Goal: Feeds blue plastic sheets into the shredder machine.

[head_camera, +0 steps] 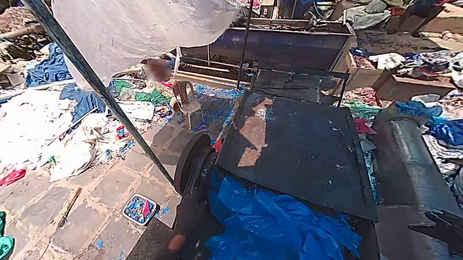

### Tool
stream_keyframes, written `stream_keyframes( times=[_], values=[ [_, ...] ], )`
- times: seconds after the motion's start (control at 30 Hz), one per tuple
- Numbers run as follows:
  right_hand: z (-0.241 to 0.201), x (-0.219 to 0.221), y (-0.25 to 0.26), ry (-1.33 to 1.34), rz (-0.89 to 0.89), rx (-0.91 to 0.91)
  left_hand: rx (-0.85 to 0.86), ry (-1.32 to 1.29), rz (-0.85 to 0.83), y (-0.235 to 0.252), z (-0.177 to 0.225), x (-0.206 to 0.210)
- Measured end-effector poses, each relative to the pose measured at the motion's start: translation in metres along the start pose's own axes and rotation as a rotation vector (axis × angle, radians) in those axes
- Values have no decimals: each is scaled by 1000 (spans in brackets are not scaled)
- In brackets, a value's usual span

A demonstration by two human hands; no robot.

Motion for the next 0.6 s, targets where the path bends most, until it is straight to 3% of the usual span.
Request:
stream_keyframes(
  times=[0.3, 0.6],
  values=[
    [8, 5, 9, 48, 28, 23, 18, 29, 3, 8, -9, 11],
    [-20, -3, -30, 37, 5, 14, -8, -16, -38, -13, 12, -16]
  ],
)
Point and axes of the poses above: each hand's wrist, its own y-axis towards the middle knuckle, its own x-axis out of the palm, z = x × y, the point moved 1 cm from there along y, towards the middle knuckle, and after that the axes turned 10 degrees about x, right-handed, at the moved point
